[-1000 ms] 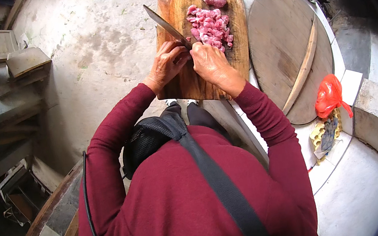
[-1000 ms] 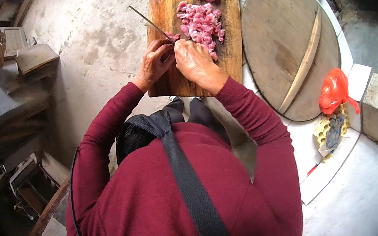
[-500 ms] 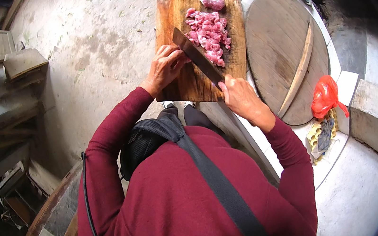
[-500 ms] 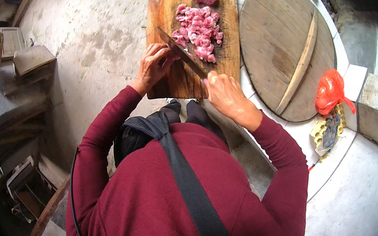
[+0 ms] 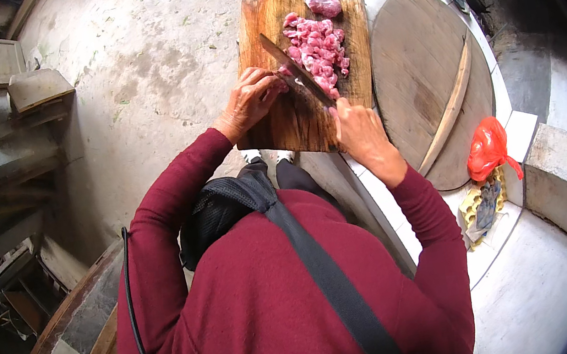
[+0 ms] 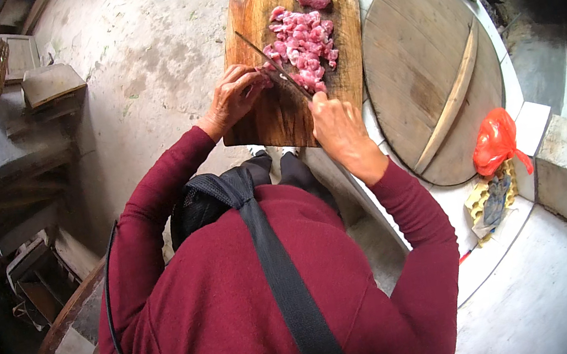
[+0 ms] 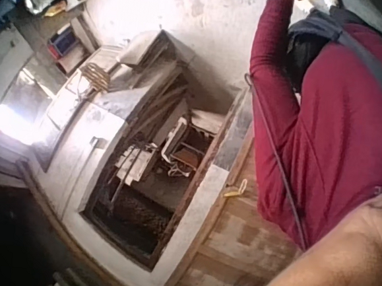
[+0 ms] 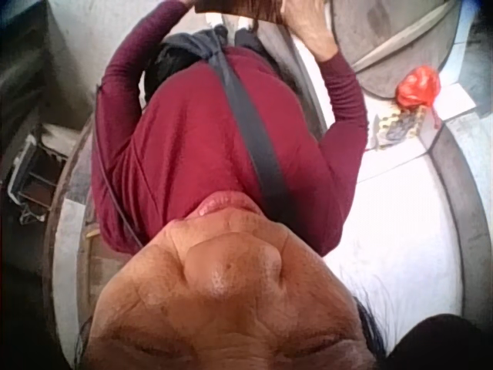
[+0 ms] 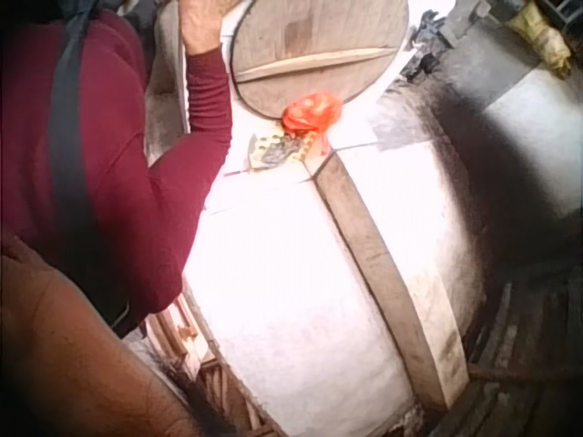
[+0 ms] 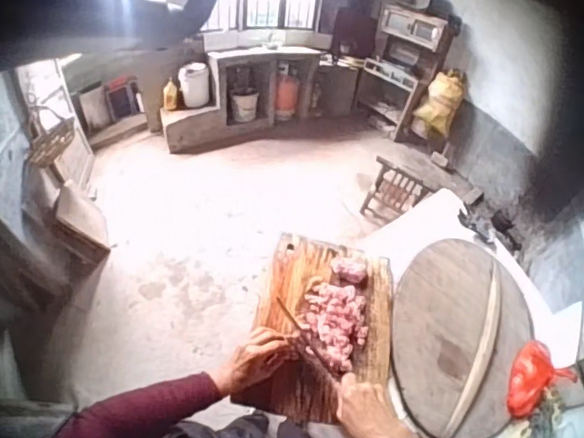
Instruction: The person uses a large cleaver to slice pieces of raw red meat into smaller chunks on a wooden cutting board. The person holds the meat with their left hand and chops with their right hand, working through several pieces of meat.
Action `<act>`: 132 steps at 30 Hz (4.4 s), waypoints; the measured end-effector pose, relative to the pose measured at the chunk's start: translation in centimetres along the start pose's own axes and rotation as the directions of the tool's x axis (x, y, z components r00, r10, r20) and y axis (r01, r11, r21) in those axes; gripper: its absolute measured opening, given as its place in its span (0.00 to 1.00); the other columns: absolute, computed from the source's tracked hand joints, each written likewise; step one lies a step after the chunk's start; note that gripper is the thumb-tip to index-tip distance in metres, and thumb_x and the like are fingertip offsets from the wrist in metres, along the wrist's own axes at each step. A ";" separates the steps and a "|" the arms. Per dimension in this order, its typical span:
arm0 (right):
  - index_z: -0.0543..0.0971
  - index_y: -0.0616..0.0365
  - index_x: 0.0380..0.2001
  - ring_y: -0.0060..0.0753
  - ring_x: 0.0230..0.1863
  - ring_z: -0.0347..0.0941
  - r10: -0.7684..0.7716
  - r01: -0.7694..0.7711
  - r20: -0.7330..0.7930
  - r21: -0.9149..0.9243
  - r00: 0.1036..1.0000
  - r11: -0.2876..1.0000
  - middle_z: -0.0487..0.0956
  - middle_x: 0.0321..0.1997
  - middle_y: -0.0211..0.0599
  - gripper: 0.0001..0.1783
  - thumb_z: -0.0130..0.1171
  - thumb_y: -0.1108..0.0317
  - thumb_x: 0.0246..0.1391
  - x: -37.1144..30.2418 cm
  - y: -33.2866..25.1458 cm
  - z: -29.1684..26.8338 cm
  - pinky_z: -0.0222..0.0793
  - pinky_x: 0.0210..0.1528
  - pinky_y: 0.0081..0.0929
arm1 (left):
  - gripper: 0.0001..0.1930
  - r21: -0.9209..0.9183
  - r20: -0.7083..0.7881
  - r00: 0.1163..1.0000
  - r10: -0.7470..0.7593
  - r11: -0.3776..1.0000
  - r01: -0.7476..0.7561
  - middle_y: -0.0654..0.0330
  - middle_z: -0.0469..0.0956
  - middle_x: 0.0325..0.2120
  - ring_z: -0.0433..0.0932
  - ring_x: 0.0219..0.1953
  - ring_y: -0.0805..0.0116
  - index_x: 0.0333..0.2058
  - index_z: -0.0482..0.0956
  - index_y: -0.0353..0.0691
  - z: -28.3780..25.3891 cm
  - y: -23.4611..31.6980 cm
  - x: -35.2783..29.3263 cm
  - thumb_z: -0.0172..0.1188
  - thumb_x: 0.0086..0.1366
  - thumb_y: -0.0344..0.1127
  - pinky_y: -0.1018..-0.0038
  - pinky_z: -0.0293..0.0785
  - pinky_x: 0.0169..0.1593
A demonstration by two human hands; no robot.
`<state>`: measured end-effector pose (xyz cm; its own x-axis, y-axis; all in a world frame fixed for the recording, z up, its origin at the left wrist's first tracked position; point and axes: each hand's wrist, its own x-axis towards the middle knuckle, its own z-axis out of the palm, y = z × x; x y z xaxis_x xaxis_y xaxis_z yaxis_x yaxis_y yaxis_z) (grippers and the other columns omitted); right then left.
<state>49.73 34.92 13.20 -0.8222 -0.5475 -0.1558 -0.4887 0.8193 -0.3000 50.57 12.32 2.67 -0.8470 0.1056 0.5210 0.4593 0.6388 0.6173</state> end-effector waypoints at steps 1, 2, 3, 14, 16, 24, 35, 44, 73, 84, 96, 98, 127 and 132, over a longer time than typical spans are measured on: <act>0.70 0.66 0.27 0.59 0.25 0.73 0.002 -0.002 0.029 0.020 1.000 1.000 0.72 0.17 0.59 0.11 0.50 0.68 0.57 -0.7 -0.4 -0.6 0.68 0.27 0.49 | 0.07 -0.006 -0.005 1.000 -0.002 1.000 0.002 0.56 0.76 0.30 0.74 0.35 0.57 0.31 0.78 0.39 0.0 0.1 0.0 0.63 0.50 0.26 0.67 0.73 0.39; 0.70 0.66 0.27 0.60 0.25 0.73 0.002 -0.004 0.058 0.039 0.998 0.999 0.72 0.17 0.59 0.11 0.50 0.68 0.57 -1.3 -0.8 -1.4 0.67 0.27 0.49 | 0.07 -0.011 -0.010 1.000 -0.005 1.000 0.005 0.56 0.76 0.30 0.74 0.34 0.57 0.31 0.78 0.39 0.0 0.1 -0.1 0.63 0.50 0.27 0.67 0.73 0.39; 0.69 0.66 0.26 0.61 0.25 0.73 0.004 -0.009 0.084 0.061 0.996 0.998 0.72 0.17 0.59 0.11 0.50 0.68 0.56 -1.5 -1.1 -1.8 0.67 0.27 0.50 | 0.07 -0.008 0.006 1.000 0.008 1.000 -0.008 0.56 0.76 0.30 0.74 0.35 0.57 0.31 0.79 0.39 0.0 0.0 -0.1 0.63 0.50 0.27 0.67 0.73 0.40; 0.72 0.63 0.26 0.58 0.30 0.74 -0.087 0.095 -0.057 0.160 0.995 0.983 0.76 0.25 0.57 0.12 0.48 0.65 0.56 5.5 -2.1 3.2 0.70 0.33 0.49 | 0.06 -0.013 0.047 0.999 -0.006 1.000 0.007 0.56 0.77 0.36 0.75 0.41 0.56 0.30 0.79 0.39 0.3 0.0 -0.5 0.63 0.50 0.27 0.67 0.73 0.44; 0.73 0.62 0.25 0.57 0.30 0.75 -0.084 0.096 -0.081 0.151 0.993 0.984 0.76 0.25 0.56 0.12 0.47 0.65 0.56 5.3 -1.8 3.5 0.72 0.33 0.48 | 0.07 0.009 0.022 0.999 0.023 1.000 -0.023 0.56 0.77 0.35 0.75 0.40 0.56 0.30 0.79 0.39 0.1 -0.1 -0.5 0.63 0.51 0.27 0.67 0.73 0.44; 0.71 0.64 0.27 0.60 0.26 0.74 0.026 -0.028 0.055 0.045 0.998 0.999 0.75 0.20 0.58 0.10 0.49 0.67 0.56 -0.8 -0.2 -1.3 0.70 0.28 0.51 | 0.05 -0.004 0.052 0.998 -0.018 1.000 0.018 0.58 0.77 0.33 0.74 0.38 0.58 0.30 0.79 0.41 -0.2 0.1 -0.4 0.62 0.51 0.28 0.68 0.72 0.43; 0.71 0.65 0.24 0.61 0.27 0.73 -0.172 0.189 -0.112 0.164 0.979 0.968 0.74 0.22 0.58 0.12 0.50 0.66 0.56 4.3 -0.7 3.5 0.68 0.30 0.50 | 0.06 0.020 0.048 0.998 0.048 0.999 -0.049 0.58 0.77 0.33 0.75 0.40 0.58 0.29 0.80 0.42 0.5 -0.6 -1.0 0.63 0.49 0.28 0.69 0.74 0.43; 0.72 0.65 0.24 0.60 0.29 0.74 -0.056 0.035 0.103 0.197 0.993 0.980 0.75 0.23 0.58 0.13 0.51 0.64 0.56 2.5 1.6 0.9 0.69 0.31 0.51 | 0.06 -0.006 0.064 0.997 0.050 0.999 -0.050 0.58 0.75 0.33 0.73 0.38 0.58 0.30 0.78 0.41 -0.7 -0.9 -0.9 0.60 0.52 0.27 0.69 0.72 0.42; 0.71 0.65 0.26 0.64 0.26 0.73 0.017 -0.029 0.100 0.117 0.995 0.993 0.75 0.22 0.61 0.11 0.49 0.67 0.55 -0.6 0.4 -0.8 0.68 0.29 0.51 | 0.05 -0.063 0.107 0.994 0.031 0.998 -0.024 0.61 0.77 0.28 0.74 0.33 0.61 0.27 0.78 0.43 0.6 -1.9 1.3 0.58 0.50 0.26 0.70 0.72 0.38; 0.71 0.66 0.27 0.60 0.28 0.75 -0.003 0.014 -0.068 0.154 0.998 0.988 0.76 0.23 0.57 0.11 0.48 0.67 0.56 5.2 -0.4 2.3 0.71 0.32 0.50 | 0.08 -0.080 0.189 0.973 0.130 0.990 -0.116 0.62 0.78 0.31 0.75 0.35 0.61 0.31 0.80 0.44 0.1 -2.4 1.6 0.58 0.50 0.25 0.71 0.72 0.41; 0.70 0.68 0.22 0.66 0.28 0.69 -0.049 0.040 0.022 0.279 0.999 0.959 0.71 0.22 0.63 0.14 0.51 0.67 0.55 0.6 0.3 0.6 0.63 0.30 0.52 | 0.07 -0.116 0.165 0.986 0.028 0.993 -0.009 0.61 0.77 0.29 0.76 0.34 0.61 0.28 0.80 0.41 0.1 -2.4 0.9 0.61 0.48 0.24 0.71 0.74 0.38; 0.70 0.68 0.22 0.65 0.29 0.70 -0.082 0.098 -0.070 0.285 0.994 0.954 0.72 0.22 0.62 0.14 0.50 0.67 0.56 2.9 0.2 2.9 0.64 0.30 0.51 | 0.07 -0.101 0.171 0.983 0.074 0.993 -0.058 0.60 0.77 0.28 0.76 0.35 0.61 0.29 0.80 0.41 0.1 -2.2 1.2 0.61 0.48 0.24 0.70 0.74 0.39; 0.72 0.69 0.22 0.64 0.25 0.71 0.172 -0.081 -0.173 0.438 0.970 0.895 0.72 0.20 0.62 0.17 0.51 0.64 0.56 1.2 2.8 0.2 0.66 0.26 0.48 | 0.11 -0.184 0.095 0.994 -0.053 0.980 0.070 0.55 0.80 0.38 0.81 0.37 0.67 0.41 0.79 0.38 0.7 -2.9 6.7 0.57 0.58 0.24 0.77 0.78 0.38; 0.70 0.71 0.20 0.66 0.25 0.70 0.394 -0.264 -0.126 0.556 0.910 0.788 0.70 0.19 0.64 0.19 0.54 0.63 0.55 -2.9 5.4 -0.5 0.63 0.25 0.46 | 0.13 -0.076 0.055 0.987 -0.149 0.985 0.153 0.54 0.79 0.31 0.78 0.30 0.61 0.37 0.81 0.42 5.3 -5.0 14.3 0.66 0.52 0.37 0.70 0.74 0.33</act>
<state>49.36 41.03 12.50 -0.9779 -0.1541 -0.1413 -0.0058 0.6955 -0.7185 34.71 14.70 3.90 -0.9195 0.0513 0.3898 0.3434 0.5873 0.7329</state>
